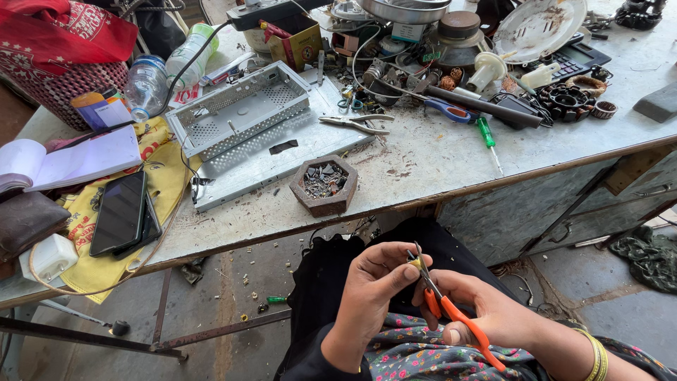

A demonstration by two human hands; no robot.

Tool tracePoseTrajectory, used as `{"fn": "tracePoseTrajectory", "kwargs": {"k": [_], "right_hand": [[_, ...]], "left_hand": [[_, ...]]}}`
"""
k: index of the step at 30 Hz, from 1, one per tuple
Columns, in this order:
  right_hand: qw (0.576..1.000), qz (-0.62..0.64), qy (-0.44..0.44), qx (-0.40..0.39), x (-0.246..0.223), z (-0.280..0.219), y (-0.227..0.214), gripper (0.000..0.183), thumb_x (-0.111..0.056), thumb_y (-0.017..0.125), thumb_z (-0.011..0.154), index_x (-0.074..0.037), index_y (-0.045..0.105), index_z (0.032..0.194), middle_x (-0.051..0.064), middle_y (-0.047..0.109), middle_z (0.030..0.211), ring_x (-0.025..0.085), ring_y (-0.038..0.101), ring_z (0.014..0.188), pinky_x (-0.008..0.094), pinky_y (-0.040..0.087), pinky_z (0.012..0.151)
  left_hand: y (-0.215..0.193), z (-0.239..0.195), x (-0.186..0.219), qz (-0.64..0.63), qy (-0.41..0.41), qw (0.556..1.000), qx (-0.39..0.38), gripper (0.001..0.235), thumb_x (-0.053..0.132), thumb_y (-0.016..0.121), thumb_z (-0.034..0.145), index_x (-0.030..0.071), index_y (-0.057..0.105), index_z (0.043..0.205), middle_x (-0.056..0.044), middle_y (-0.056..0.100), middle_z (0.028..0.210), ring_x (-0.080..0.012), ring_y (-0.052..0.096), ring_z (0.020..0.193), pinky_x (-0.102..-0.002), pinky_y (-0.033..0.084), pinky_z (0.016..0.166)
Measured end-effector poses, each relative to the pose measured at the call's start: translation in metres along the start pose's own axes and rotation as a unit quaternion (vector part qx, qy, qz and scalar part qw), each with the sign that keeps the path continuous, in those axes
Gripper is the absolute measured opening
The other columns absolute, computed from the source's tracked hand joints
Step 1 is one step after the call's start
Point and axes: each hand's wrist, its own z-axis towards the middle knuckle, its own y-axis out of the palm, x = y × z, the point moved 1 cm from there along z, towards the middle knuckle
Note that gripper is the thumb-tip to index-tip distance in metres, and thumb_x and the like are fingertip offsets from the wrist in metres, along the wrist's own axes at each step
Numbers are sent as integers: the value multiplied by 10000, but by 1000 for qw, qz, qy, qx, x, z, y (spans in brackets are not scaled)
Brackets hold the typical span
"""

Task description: The person sits at a cluttered workbench and uses orange scissors to trim wires on a small yellow cylindrical component. They repeatedly strip and adjust the wires by hand, then briefly answer a phone call before returning to the component.

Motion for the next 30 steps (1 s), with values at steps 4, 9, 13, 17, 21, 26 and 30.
{"fn": "tracePoseTrajectory", "kwargs": {"k": [4, 9, 13, 17, 21, 26, 30], "right_hand": [[1000, 11, -29, -3, 1, -1, 2, 971, -742, 863, 561, -5, 647, 1155, 57, 619, 900, 151, 601, 859, 295, 480, 787], [999, 19, -29, -6, 5, -2, 1, 917, -718, 889, 539, 2, 671, 1063, 49, 616, 825, 139, 584, 786, 279, 447, 701], [999, 53, -9, 3, 13, -1, -1, 796, -593, 945, 529, 7, 667, 973, 34, 601, 729, 128, 560, 660, 266, 428, 587], [999, 40, -33, 8, 24, 1, -6, 604, -427, 960, 644, 3, 660, 944, -4, 585, 741, 85, 540, 670, 245, 421, 584], [998, 2, -56, 21, 39, 5, -10, 394, -264, 915, 762, -9, 656, 913, -25, 557, 721, 60, 488, 664, 238, 389, 571], [997, -41, -23, 59, 43, 14, -6, 295, -226, 869, 824, -18, 659, 836, -29, 573, 652, 68, 496, 603, 256, 403, 537], [991, -124, -56, 18, 22, 9, -3, 403, -289, 924, 787, -31, 664, 953, -11, 631, 709, 65, 533, 670, 266, 438, 571]], "left_hand": [[0, 0, -4, -12, -13, 1000, -16, 272, 33, 779, 913, -27, 705, 1168, -171, 758, 1062, -186, 725, 957, -327, 595, 899], [-4, 1, -8, -32, -17, 999, -29, 233, 11, 799, 888, -21, 705, 1099, -131, 747, 1056, -205, 746, 1018, -351, 606, 937], [-8, 3, -13, -27, -13, 1000, -6, 252, 21, 814, 867, -15, 722, 1099, -134, 761, 1060, -202, 728, 1012, -344, 582, 965], [-10, 4, -15, -45, -13, 999, 3, 255, 36, 827, 853, -7, 732, 1086, -110, 754, 1062, -201, 724, 1037, -342, 566, 970], [-10, 4, -15, -44, -15, 999, 7, 243, 46, 822, 872, -15, 737, 1092, -114, 750, 1061, -207, 720, 1039, -338, 567, 976], [-3, 6, -12, -54, -40, 998, 15, 241, 92, 751, 921, -23, 725, 1131, -137, 759, 1039, -211, 724, 1011, -333, 579, 940], [-9, 8, -4, -80, 21, 996, 36, 253, 106, 702, 984, -45, 688, 1186, -141, 747, 1080, -198, 713, 964, -328, 591, 904]]}}
